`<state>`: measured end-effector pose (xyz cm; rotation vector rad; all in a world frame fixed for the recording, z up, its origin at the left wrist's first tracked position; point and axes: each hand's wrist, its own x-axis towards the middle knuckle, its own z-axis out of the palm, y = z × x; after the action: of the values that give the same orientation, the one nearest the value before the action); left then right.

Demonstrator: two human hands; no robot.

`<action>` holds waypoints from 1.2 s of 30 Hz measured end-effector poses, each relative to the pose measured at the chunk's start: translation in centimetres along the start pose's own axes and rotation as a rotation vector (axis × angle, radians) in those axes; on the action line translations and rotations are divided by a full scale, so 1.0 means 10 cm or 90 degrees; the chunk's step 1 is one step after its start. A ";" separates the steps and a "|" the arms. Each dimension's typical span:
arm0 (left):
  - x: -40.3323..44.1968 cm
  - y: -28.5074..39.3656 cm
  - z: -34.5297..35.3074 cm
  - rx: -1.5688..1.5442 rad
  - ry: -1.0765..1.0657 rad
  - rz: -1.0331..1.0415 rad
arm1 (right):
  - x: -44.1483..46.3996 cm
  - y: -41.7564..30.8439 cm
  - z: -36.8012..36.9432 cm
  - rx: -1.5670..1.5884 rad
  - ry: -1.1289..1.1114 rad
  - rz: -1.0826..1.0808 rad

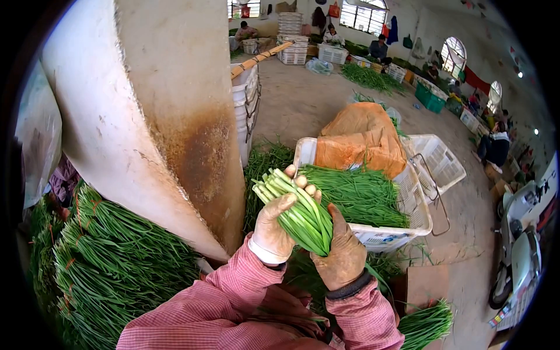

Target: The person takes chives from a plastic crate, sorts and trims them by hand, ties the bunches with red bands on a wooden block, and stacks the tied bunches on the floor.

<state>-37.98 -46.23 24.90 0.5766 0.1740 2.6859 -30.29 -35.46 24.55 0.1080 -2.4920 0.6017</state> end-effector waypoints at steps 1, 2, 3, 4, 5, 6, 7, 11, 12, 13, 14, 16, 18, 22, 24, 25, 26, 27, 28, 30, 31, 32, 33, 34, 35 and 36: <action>-0.06 0.01 -0.04 0.006 0.002 0.005 | 0.04 -0.07 -0.01 -0.003 -0.006 -0.010; -0.11 0.06 -0.02 0.014 0.004 0.014 | 0.15 -0.26 -0.05 -0.065 -0.080 0.037; -0.16 0.08 -0.13 0.102 -0.041 0.024 | 0.27 -0.42 -0.03 -0.125 -0.152 0.081; -0.21 0.11 -0.25 0.180 -0.040 0.048 | 0.37 -0.51 0.08 -0.120 -0.156 0.063; -0.21 0.18 -0.36 0.171 -0.013 0.045 | 0.48 -0.58 0.23 -0.169 -0.150 -0.017; -0.21 0.28 -0.47 0.161 0.016 0.038 | 0.58 -0.64 0.40 -0.215 -0.142 -0.093; -0.17 0.42 -0.55 0.107 0.039 0.036 | 0.73 -0.72 0.62 -0.258 -0.205 -0.108; -0.07 0.62 -0.83 -0.034 0.081 0.064 | 0.83 -0.74 0.81 -0.156 -0.238 -0.120; -0.10 0.56 -0.74 -0.017 0.070 0.066 | 0.78 -0.71 0.68 -0.127 -0.294 -0.073; -0.14 0.44 -0.64 -0.010 0.043 0.032 | 0.67 -0.65 0.54 -0.082 -0.260 -0.033; -0.18 0.32 -0.47 -0.014 0.054 -0.024 | 0.53 -0.53 0.40 -0.053 -0.193 -0.016; -0.25 -0.01 -0.23 -0.007 0.025 -0.130 | 0.24 -0.21 0.14 0.013 -0.021 -0.094; -0.37 -0.38 -0.18 -0.046 0.021 -0.342 | -0.17 -0.07 -0.19 -0.037 -0.024 0.012; -0.56 -0.93 -0.13 0.298 -0.083 -0.419 | -1.14 0.37 -0.25 0.085 -0.013 0.314; -0.53 -1.14 -0.28 0.317 0.011 -0.397 | -1.47 0.40 -0.17 -0.006 0.006 0.374; -0.55 -1.26 -0.31 0.299 0.034 -0.330 | -1.52 0.28 -0.21 -0.063 0.041 0.373; -0.56 -1.36 -0.33 0.283 0.058 -0.256 | -1.76 0.45 0.03 -0.056 0.057 0.374; -0.53 -1.41 -0.46 0.371 0.044 -0.299 | -1.78 0.41 0.04 -0.058 0.092 0.351; -0.51 -1.45 -0.57 0.388 0.085 -0.348 | -1.76 0.37 0.02 -0.060 0.128 0.324; -0.43 -1.52 -0.74 0.550 0.137 -0.328 | -1.79 0.31 -0.03 -0.021 0.088 0.375; -0.40 -1.52 -0.76 0.451 0.219 -0.368 | -1.83 0.33 -0.02 -0.023 0.067 0.398; -0.33 -1.50 -0.90 0.434 0.239 -0.435 | -1.87 0.36 -0.01 -0.025 0.046 0.420; -0.24 -1.45 -1.00 0.486 0.216 -0.444 | -1.93 0.48 0.06 -0.030 0.098 0.272; -0.17 -1.42 -1.08 0.534 0.191 -0.451 | -2.03 0.59 0.14 -0.024 0.095 0.273; -0.14 -1.35 -0.99 0.504 0.137 -0.462 | -2.16 0.67 0.23 0.057 0.084 0.303; -0.11 -1.29 -0.97 0.515 0.046 -0.453 | -2.08 0.62 0.17 0.140 0.074 0.333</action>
<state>-36.69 -35.19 13.13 0.4952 1.2556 1.8617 -15.08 -31.75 9.46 -0.4962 -2.3322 1.0599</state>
